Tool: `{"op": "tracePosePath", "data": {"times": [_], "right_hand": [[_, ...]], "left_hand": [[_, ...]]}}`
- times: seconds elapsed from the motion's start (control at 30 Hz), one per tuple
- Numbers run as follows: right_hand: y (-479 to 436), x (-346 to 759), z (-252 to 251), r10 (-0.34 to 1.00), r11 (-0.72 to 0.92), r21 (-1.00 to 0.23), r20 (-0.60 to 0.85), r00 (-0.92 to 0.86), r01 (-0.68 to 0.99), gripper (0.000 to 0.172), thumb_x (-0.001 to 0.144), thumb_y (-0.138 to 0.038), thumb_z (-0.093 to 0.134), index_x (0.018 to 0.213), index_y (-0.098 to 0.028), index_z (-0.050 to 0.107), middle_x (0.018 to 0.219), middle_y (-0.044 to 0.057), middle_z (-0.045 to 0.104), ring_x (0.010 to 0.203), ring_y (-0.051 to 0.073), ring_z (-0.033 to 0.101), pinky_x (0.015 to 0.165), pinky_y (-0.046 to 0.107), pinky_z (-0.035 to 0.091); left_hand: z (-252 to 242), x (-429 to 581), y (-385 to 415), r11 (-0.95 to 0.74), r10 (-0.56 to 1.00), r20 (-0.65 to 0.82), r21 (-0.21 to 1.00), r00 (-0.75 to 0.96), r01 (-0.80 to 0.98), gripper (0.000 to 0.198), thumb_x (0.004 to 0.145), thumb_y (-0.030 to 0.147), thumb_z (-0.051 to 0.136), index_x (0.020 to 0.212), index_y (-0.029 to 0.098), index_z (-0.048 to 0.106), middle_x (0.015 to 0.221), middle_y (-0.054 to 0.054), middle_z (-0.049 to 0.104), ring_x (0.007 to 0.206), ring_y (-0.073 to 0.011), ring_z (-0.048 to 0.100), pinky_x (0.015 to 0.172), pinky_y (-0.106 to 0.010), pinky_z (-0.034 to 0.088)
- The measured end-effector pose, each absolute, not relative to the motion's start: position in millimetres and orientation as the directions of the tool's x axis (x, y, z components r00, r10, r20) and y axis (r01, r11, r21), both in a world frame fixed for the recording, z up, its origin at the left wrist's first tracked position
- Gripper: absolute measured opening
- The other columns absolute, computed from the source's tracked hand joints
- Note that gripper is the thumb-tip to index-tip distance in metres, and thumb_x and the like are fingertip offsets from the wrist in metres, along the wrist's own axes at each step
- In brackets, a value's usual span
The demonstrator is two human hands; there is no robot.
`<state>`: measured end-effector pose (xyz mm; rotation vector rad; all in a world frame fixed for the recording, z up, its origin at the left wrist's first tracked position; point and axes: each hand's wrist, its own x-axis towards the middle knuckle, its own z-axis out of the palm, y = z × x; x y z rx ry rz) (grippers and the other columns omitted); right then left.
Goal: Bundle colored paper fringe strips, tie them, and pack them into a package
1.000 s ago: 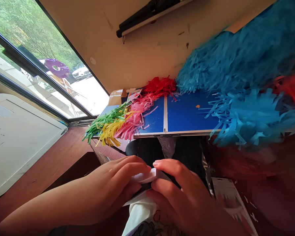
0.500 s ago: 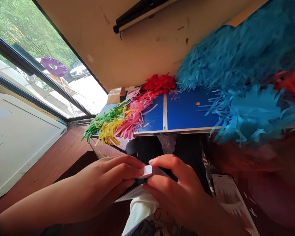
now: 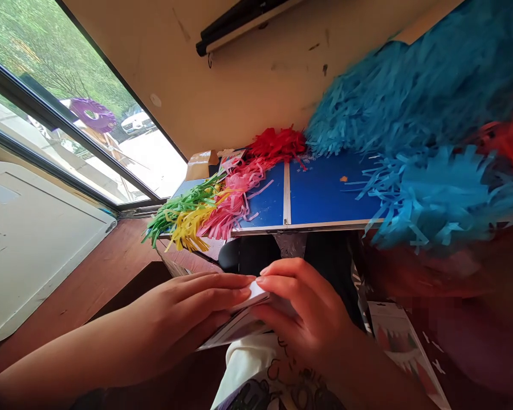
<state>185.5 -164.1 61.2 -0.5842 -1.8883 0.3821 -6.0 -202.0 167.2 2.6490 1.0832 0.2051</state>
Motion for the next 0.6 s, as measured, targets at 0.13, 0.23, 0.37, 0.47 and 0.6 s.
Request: {"op": "tracePosePath", "data": {"times": [0.13, 0.23, 0.37, 0.47, 0.6], "right_hand": [[-162, 187, 62, 0.525, 0.85, -0.48, 0.798, -0.296, 0.215, 0.019, 0.081, -0.019, 0.06, 0.099, -0.021, 0.054, 0.095, 0.004, 0.057, 0.085, 0.014, 0.059, 0.072, 0.024, 0.054], [-161, 186, 65, 0.506, 0.861, -0.459, 0.817, -0.276, 0.218, 0.015, 0.082, -0.02, 0.059, 0.097, -0.021, 0.056, 0.091, 0.003, 0.059, 0.082, 0.014, 0.06, 0.07, 0.024, 0.055], [-160, 186, 67, 0.494, 0.866, -0.444, 0.83, -0.26, 0.23, 0.013, 0.081, -0.021, 0.06, 0.094, -0.021, 0.057, 0.088, 0.003, 0.061, 0.079, 0.013, 0.061, 0.067, 0.023, 0.055], [-160, 187, 65, 0.508, 0.858, -0.453, 0.82, -0.263, 0.243, 0.015, 0.08, -0.021, 0.062, 0.094, -0.022, 0.057, 0.09, 0.003, 0.06, 0.079, 0.014, 0.061, 0.067, 0.025, 0.055], [-156, 191, 62, 0.55, 0.831, -0.483, 0.788, -0.277, 0.276, 0.02, 0.078, -0.02, 0.064, 0.096, -0.024, 0.055, 0.092, 0.003, 0.059, 0.082, 0.015, 0.06, 0.069, 0.027, 0.054]], "left_hand": [[168, -8, -203, -0.723, 0.668, 0.03, 0.261, 0.743, 0.639, 0.032, 0.092, 0.012, 0.037, 0.123, 0.011, 0.044, 0.126, -0.011, 0.055, 0.115, -0.0134, 0.052, 0.097, -0.024, 0.045], [169, -9, -203, -0.726, 0.661, 0.006, 0.256, 0.75, 0.638, 0.036, 0.092, 0.011, 0.036, 0.127, 0.012, 0.041, 0.129, -0.011, 0.052, 0.117, -0.0137, 0.05, 0.098, -0.025, 0.044], [168, -7, -202, -0.737, 0.654, 0.022, 0.244, 0.756, 0.631, 0.034, 0.092, 0.012, 0.035, 0.126, 0.011, 0.042, 0.127, -0.011, 0.055, 0.118, -0.0136, 0.05, 0.099, -0.025, 0.043], [170, -6, -202, -0.724, 0.674, 0.052, 0.25, 0.737, 0.643, 0.034, 0.093, 0.014, 0.036, 0.125, 0.014, 0.044, 0.125, -0.01, 0.057, 0.113, -0.0133, 0.054, 0.096, -0.024, 0.045], [169, -18, -213, -0.651, 0.752, 0.06, 0.229, 0.657, 0.724, 0.031, 0.09, 0.024, 0.045, 0.121, 0.02, 0.05, 0.123, -0.008, 0.058, 0.104, -0.0164, 0.061, 0.087, -0.026, 0.052]]}}
